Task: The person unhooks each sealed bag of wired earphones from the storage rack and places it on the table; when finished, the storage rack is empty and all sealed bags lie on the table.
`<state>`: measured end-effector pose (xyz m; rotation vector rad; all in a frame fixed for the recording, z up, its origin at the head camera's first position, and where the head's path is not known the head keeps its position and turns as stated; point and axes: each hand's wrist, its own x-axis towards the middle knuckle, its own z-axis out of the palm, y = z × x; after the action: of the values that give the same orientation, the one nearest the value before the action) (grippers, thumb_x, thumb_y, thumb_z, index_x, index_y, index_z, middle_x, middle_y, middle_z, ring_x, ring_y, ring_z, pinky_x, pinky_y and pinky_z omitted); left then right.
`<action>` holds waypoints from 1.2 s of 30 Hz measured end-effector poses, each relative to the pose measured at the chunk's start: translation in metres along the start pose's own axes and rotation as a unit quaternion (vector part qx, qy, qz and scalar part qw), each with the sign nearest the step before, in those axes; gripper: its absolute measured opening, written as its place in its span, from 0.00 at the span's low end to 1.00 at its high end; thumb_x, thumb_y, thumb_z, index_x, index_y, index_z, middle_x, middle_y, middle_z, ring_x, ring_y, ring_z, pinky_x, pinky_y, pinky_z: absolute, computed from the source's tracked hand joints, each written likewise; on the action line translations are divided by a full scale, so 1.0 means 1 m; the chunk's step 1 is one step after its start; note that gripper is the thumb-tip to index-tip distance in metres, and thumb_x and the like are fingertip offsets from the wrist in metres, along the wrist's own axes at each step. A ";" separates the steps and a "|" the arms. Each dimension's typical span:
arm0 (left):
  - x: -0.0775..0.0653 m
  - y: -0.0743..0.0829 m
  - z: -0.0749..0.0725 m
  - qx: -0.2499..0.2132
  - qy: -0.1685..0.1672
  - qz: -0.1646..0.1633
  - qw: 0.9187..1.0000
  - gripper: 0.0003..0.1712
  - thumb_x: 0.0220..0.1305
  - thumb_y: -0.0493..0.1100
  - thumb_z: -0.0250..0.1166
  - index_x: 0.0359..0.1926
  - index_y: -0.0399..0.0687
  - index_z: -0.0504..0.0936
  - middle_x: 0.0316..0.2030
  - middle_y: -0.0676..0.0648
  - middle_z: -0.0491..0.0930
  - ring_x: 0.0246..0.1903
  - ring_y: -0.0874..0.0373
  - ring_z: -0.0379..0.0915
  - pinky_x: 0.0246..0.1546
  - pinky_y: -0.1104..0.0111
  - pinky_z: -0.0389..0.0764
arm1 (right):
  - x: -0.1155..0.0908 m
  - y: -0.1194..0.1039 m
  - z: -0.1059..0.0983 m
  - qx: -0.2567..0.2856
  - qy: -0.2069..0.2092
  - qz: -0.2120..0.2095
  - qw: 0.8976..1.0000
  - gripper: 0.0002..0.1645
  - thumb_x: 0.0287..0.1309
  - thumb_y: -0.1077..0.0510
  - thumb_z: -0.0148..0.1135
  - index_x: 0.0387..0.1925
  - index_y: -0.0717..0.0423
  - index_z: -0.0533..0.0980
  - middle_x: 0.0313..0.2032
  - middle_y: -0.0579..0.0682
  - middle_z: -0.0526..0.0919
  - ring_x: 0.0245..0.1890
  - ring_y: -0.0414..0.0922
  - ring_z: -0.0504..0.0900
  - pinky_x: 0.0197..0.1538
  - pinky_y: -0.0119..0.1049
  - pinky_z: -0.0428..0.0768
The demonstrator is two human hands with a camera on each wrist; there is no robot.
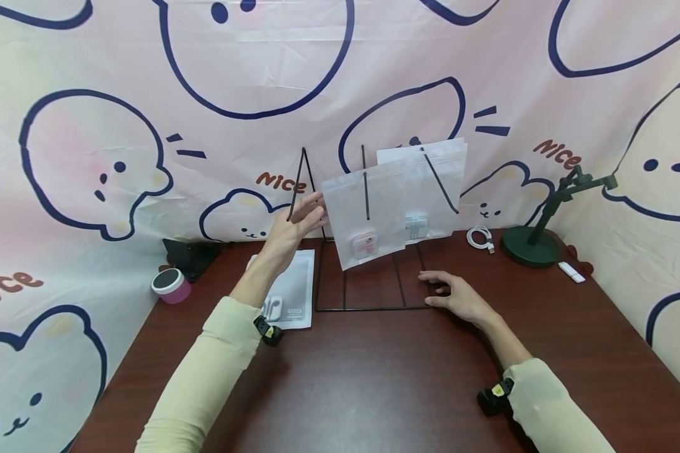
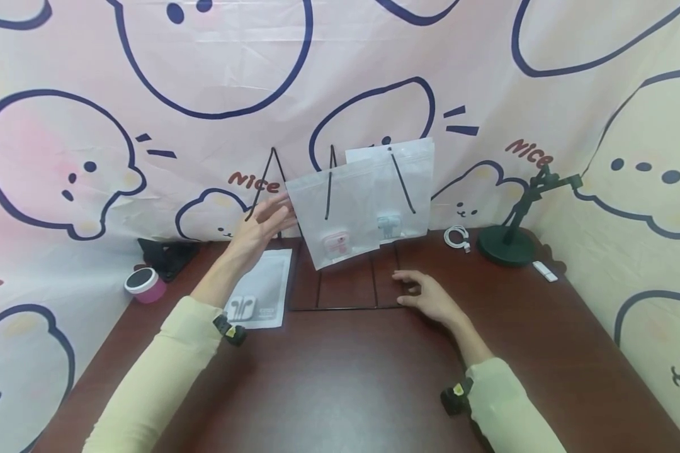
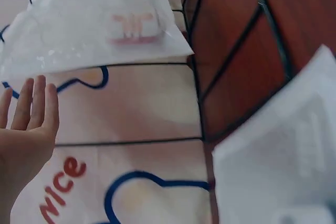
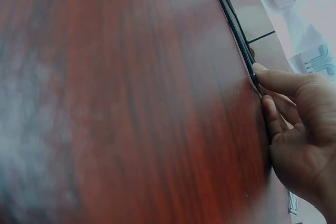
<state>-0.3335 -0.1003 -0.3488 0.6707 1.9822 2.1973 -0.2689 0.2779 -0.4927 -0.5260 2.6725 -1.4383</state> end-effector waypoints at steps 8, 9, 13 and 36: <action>0.013 0.023 0.023 0.010 -0.017 0.039 0.999 0.27 0.70 0.43 0.58 0.69 0.51 0.68 0.64 0.44 0.68 0.65 0.51 0.63 0.67 0.51 0.61 | -0.010 -0.036 -0.004 0.031 -0.012 0.011 0.999 0.32 0.58 0.68 0.65 0.64 0.66 0.69 0.62 0.64 0.72 0.64 0.61 0.68 0.61 0.58 0.68; 0.015 0.025 0.025 0.010 -0.021 0.046 0.999 0.26 0.71 0.42 0.57 0.68 0.52 0.70 0.62 0.44 0.71 0.63 0.52 0.64 0.67 0.50 0.60 | -0.009 -0.036 -0.004 0.032 -0.011 0.011 0.999 0.31 0.58 0.68 0.65 0.64 0.66 0.69 0.62 0.64 0.72 0.64 0.61 0.68 0.61 0.58 0.68; 0.021 0.024 0.027 0.008 -0.013 0.052 0.999 0.23 0.71 0.42 0.58 0.66 0.54 0.73 0.56 0.45 0.77 0.57 0.53 0.69 0.63 0.51 0.64 | -0.009 -0.037 -0.005 0.034 -0.010 0.011 0.999 0.31 0.58 0.68 0.65 0.64 0.66 0.69 0.62 0.64 0.72 0.64 0.61 0.68 0.61 0.58 0.68; -0.009 0.022 0.029 0.026 0.027 0.044 0.998 0.13 0.65 0.45 0.66 0.48 0.46 0.85 0.35 0.49 0.84 0.40 0.54 0.79 0.39 0.63 0.83 | -0.010 -0.039 -0.003 0.019 -0.008 0.018 1.000 0.31 0.58 0.68 0.65 0.63 0.66 0.69 0.62 0.64 0.72 0.61 0.63 0.69 0.59 0.57 0.69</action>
<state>-0.3097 -0.0802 -0.3286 0.7258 2.0815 2.2420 -0.2492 0.2638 -0.4599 -0.4817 2.6228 -1.4645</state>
